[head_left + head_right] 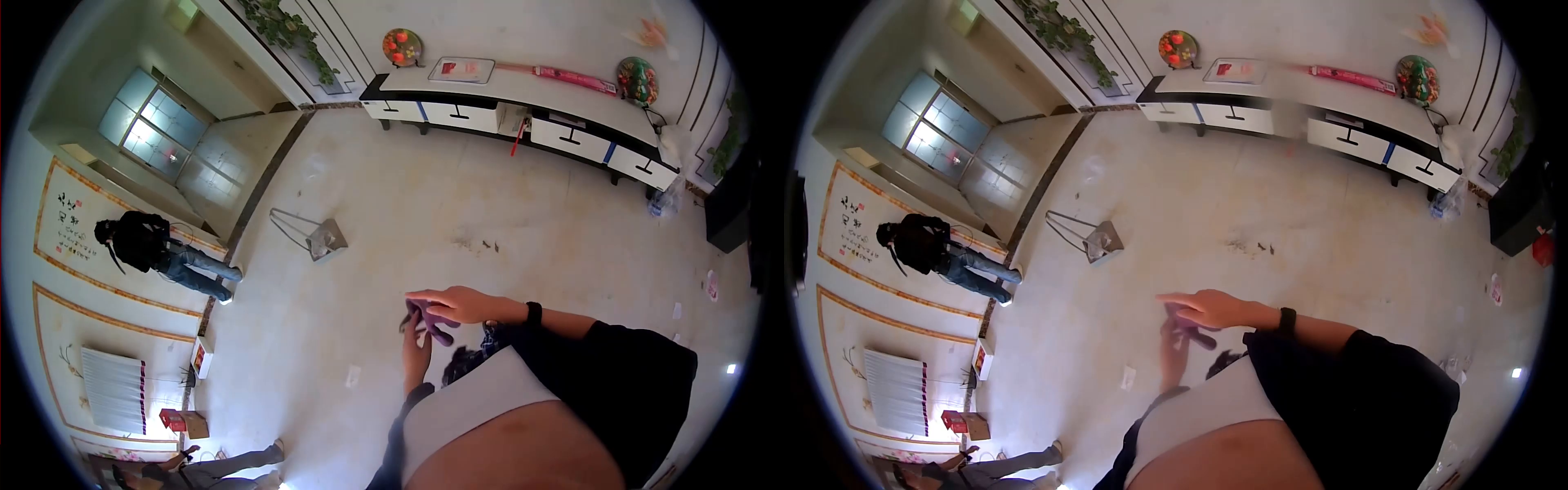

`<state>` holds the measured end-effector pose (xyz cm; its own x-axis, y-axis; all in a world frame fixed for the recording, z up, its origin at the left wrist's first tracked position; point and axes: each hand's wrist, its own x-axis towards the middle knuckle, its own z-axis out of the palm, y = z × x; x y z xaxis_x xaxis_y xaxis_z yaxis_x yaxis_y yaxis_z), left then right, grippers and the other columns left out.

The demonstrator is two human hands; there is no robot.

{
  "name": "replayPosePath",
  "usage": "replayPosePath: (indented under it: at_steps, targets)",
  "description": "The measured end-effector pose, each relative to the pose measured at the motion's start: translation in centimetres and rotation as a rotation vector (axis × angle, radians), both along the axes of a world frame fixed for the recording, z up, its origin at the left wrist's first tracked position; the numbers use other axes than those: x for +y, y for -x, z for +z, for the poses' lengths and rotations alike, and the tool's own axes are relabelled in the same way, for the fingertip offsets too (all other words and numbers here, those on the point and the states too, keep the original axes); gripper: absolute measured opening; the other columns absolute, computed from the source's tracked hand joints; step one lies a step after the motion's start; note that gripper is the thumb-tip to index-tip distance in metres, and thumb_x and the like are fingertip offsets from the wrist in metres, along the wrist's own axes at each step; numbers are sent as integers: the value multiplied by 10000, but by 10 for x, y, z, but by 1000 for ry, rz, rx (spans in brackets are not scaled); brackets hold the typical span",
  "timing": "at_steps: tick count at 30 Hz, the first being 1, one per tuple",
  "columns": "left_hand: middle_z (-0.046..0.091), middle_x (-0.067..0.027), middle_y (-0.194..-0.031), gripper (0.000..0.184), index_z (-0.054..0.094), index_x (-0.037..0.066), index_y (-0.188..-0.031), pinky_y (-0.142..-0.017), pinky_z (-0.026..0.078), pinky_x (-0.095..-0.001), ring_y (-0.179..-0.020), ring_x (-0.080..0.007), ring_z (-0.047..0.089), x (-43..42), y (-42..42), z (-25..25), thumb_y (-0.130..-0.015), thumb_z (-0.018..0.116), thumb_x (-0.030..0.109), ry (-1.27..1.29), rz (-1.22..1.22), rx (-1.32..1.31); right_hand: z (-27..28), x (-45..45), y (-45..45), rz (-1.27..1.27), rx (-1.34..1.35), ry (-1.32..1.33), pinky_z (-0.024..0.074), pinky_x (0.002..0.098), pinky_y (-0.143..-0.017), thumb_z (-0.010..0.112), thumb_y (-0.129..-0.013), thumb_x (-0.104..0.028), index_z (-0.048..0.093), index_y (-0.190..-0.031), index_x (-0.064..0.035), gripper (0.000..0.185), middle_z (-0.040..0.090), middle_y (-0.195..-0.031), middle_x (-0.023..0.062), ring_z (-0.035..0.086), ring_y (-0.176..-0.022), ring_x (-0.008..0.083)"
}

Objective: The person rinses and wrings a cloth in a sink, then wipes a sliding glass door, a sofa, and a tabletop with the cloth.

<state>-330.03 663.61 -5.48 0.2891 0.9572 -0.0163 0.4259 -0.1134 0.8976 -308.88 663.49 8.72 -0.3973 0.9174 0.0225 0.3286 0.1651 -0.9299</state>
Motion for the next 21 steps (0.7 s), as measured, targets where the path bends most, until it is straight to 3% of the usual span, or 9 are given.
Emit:
replayPosePath:
  at_steps: [2,4,6,10,13,14,17,19,21]
  targets:
    - [528,-156,-1195,486,430,55,-1273,-882,421,-339,-1108,-269,512,36,-16,0,-810,574,71,-5,-100,71,4,25,-11,-36,88,-118,434,351,-674,432,-919,-135,376,-1359,-180,445,597,-940,122,564,-764,284]
    - [583,-164,-1072,362,501,23,-1153,-826,441,-359,-997,-300,564,74,-37,8,-806,583,87,37,-192,41,-2,51,-19,-102,183,-238,433,334,-767,437,-919,-105,399,-1349,-174,438,565,-1066,125,557,-875,273]
    - [620,-162,-959,255,546,8,-1054,-768,454,-370,-905,-303,596,109,-59,3,-815,575,92,18,-169,24,2,77,-35,-145,107,-165,418,336,-821,440,-915,-102,398,-1350,-168,441,553,-1093,142,542,-945,277]
    - [617,-119,-1000,294,506,-22,-1164,-802,452,-292,-938,-178,573,181,-97,19,-889,484,80,194,-289,-166,-4,136,-63,-334,142,-216,382,356,-890,431,-909,-87,387,-1349,-105,442,526,-1090,158,501,-1007,297]
    - [612,-103,-1007,313,495,-27,-1184,-814,446,-280,-955,-166,566,246,-125,11,-894,483,89,300,-368,-404,-15,188,-73,-407,108,-289,371,355,-909,418,-911,-84,345,-1366,-68,461,504,-1087,158,487,-1004,298]
    - [607,-80,-1011,319,493,-25,-1196,-796,440,-264,-935,-139,554,274,-129,4,-905,473,106,329,-363,-287,-18,207,-77,-404,75,-287,367,355,-915,416,-911,-79,323,-1377,-64,475,491,-1132,162,482,-1022,295]
    - [597,-56,-964,320,500,-7,-1204,-737,428,-235,-851,-99,530,348,-149,-4,-919,468,136,171,-416,-394,-22,271,-84,-442,-25,-240,359,348,-922,464,-912,-148,232,-1417,-73,561,471,-1168,174,470,-1041,303]
    - [566,-21,-867,208,540,9,-1055,-689,414,-227,-773,-84,496,383,-158,29,-919,474,152,277,-422,-368,-12,311,-91,-495,-107,-113,359,343,-922,494,-907,-192,213,-1422,-76,599,471,-1157,181,470,-1039,308]
    - [542,-4,-813,165,536,14,-965,-670,409,-231,-747,-80,480,423,-164,39,-919,475,160,286,-482,-393,-24,351,-95,-579,-141,-199,373,351,-907,539,-886,-282,207,-1420,-67,664,469,-1151,191,471,-1034,324]
